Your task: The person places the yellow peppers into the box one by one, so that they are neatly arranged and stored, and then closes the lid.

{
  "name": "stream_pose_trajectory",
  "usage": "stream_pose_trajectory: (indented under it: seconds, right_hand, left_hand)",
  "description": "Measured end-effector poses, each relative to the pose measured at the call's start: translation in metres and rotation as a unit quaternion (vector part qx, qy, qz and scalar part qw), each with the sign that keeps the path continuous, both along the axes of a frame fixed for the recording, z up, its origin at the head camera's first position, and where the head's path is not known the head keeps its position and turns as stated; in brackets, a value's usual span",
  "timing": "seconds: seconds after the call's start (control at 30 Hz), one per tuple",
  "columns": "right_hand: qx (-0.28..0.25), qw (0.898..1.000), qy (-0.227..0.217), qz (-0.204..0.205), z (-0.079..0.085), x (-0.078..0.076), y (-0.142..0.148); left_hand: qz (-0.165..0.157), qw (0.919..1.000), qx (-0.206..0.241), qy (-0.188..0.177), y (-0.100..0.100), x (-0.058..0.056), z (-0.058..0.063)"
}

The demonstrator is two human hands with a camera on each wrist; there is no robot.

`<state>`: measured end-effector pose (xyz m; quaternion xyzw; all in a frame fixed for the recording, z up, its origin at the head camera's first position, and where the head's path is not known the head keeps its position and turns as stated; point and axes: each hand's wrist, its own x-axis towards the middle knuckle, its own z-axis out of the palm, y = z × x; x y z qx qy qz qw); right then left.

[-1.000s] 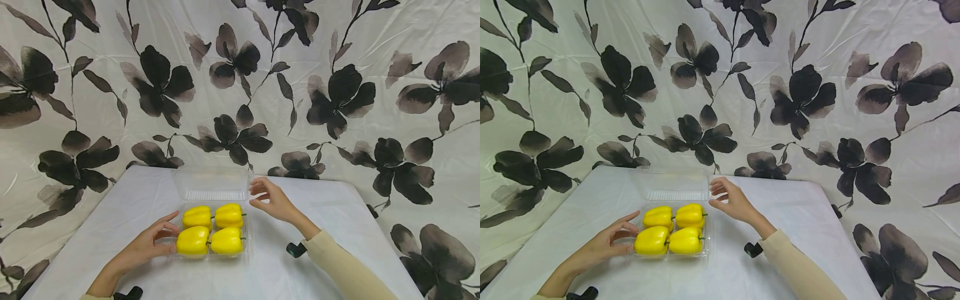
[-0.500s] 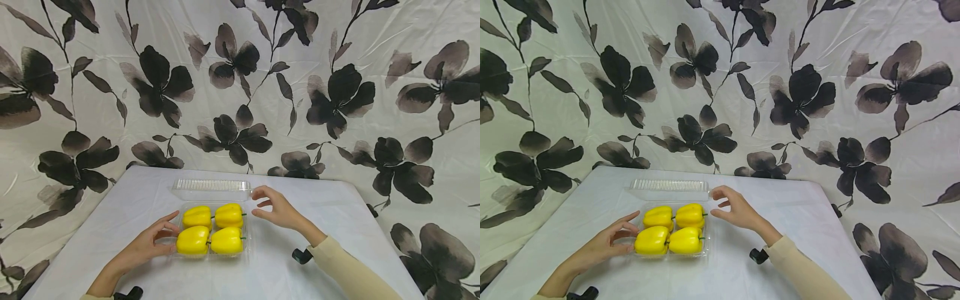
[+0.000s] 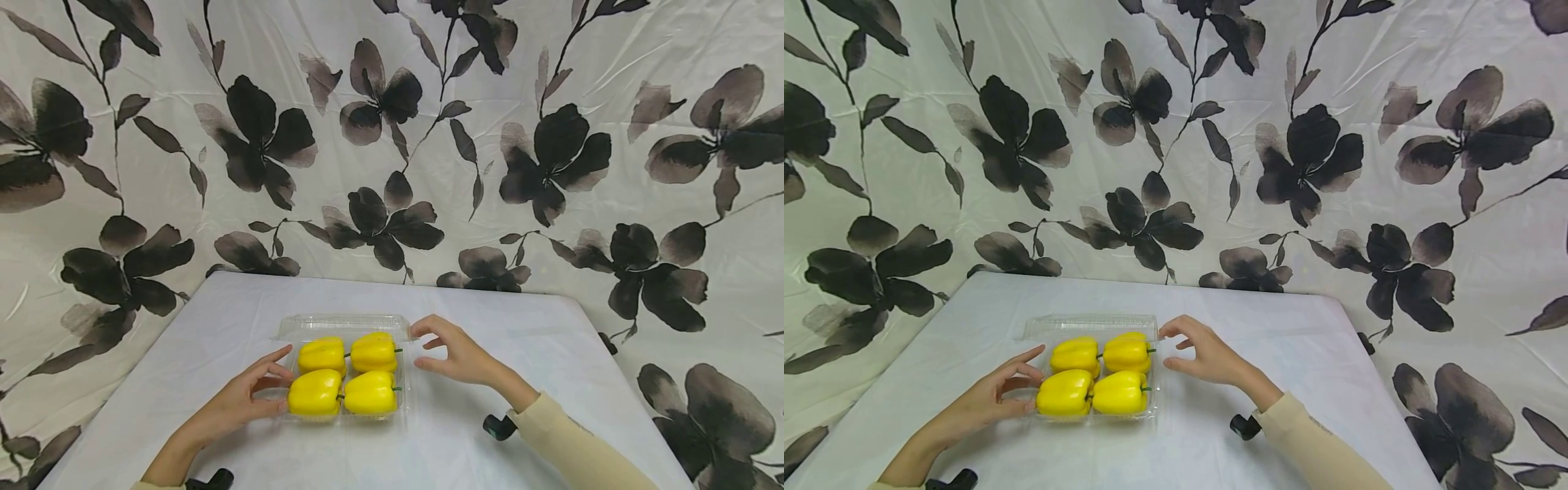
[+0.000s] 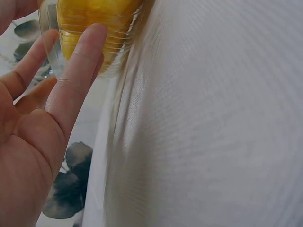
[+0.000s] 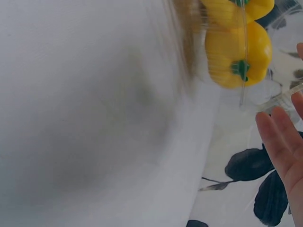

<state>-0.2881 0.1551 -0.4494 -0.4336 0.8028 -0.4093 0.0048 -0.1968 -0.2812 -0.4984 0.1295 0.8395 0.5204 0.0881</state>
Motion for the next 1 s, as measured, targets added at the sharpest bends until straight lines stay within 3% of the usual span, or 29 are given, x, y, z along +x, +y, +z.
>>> stream_pose_trajectory:
  seconds: [0.27,0.63,1.0]
  right_hand:
    - [-0.004,1.0,0.014,0.016,-0.008,0.005,0.001]
    - [0.011,1.0,0.0,0.021,-0.019,0.013,0.005]
    - [0.022,0.999,-0.028,0.014,-0.025,0.016,0.005]
  left_hand:
    - [-0.003,0.9999,0.009,-0.011,-0.001,0.0,0.003]
    - [0.014,0.9993,0.009,-0.034,0.0,0.001,0.003]
    - [0.008,0.9999,-0.002,-0.008,-0.002,0.001,0.0]
